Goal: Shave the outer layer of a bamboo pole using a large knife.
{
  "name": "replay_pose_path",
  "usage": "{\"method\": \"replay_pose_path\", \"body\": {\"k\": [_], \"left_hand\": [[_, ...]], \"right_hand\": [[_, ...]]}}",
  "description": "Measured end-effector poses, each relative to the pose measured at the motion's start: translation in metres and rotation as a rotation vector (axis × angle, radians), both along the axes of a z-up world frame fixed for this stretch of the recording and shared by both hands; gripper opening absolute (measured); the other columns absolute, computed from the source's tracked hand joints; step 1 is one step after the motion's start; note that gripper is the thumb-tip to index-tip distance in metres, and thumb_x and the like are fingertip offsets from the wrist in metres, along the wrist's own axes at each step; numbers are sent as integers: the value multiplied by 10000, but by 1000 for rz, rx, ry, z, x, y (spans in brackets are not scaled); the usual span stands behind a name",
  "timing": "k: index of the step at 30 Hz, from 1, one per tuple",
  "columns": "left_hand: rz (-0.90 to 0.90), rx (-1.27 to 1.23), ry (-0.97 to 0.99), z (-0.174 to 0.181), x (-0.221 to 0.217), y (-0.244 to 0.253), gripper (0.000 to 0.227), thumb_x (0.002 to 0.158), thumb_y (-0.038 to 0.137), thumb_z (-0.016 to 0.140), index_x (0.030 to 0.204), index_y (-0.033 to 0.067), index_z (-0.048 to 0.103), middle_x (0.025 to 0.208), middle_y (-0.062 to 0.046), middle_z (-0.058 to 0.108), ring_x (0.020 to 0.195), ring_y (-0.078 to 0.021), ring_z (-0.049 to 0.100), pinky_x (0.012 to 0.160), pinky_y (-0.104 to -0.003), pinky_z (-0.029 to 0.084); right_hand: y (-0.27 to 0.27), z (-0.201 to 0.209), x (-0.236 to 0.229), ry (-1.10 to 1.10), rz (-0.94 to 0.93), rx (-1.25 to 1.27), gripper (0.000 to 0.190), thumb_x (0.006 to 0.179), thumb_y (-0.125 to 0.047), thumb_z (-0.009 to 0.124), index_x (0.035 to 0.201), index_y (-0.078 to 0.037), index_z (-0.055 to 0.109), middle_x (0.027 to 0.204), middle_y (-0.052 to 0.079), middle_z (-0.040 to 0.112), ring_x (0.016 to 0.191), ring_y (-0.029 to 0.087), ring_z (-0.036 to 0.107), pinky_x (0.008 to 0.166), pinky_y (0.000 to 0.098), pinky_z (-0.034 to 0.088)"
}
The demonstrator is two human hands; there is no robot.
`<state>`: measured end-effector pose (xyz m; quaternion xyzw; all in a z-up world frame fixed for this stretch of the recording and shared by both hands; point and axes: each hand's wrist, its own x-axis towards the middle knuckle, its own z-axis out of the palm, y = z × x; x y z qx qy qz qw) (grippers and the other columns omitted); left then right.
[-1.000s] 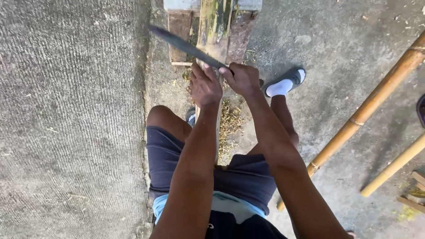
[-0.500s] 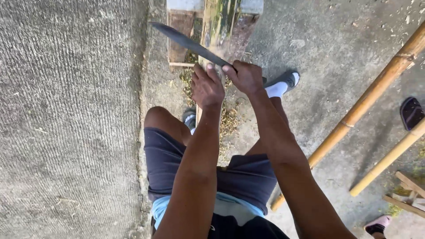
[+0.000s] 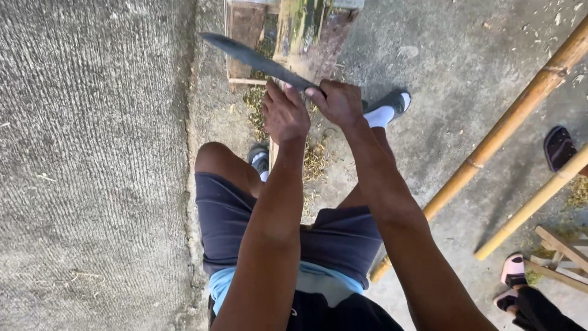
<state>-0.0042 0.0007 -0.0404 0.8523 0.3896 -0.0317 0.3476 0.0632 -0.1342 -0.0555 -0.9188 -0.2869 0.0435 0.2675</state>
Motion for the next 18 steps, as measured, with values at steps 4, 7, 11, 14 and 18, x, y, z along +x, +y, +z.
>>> {"method": "replay_pose_path", "body": {"k": [4,7,11,14,18], "left_hand": [[-8,-7,32,12,7,2,709,1061,520,275,1564,22,300,1498,-290,461,1323,-486,499,1090,-553,412],[5,-62,103,33,8,2,716,1049,533,269,1556,30,308,1481,-277,471,1317,-476,504,1073,-550,430],[7,-38,80,15,11,4,735,1054,549,246,1556,16,309,1463,-289,486,1281,-483,524,1038,-565,455],[-4,3,29,5,4,2,762,1034,560,238,1564,15,298,1446,-308,478,1267,-487,523,1042,-558,454],[16,-36,82,26,10,2,748,1059,594,217,1553,44,330,1447,-291,491,1313,-486,503,1057,-558,451]], "right_hand": [[-1,0,-6,0,-81,-21,566,1033,-571,599,747,-85,651,621,124,621,538,336,630,545,489,493],[1,4,9,60,-150,-30,583,1043,-594,561,759,-98,671,597,111,614,518,323,623,541,489,493],[0,8,22,-18,2,-54,640,1058,-637,526,764,-91,682,611,106,622,527,300,638,569,479,516],[3,14,30,62,66,-157,650,1019,-655,518,752,-87,689,608,105,645,519,297,644,564,506,496],[9,16,33,73,-69,-107,656,1070,-652,484,813,-86,693,653,120,657,579,315,659,613,504,513]]}}
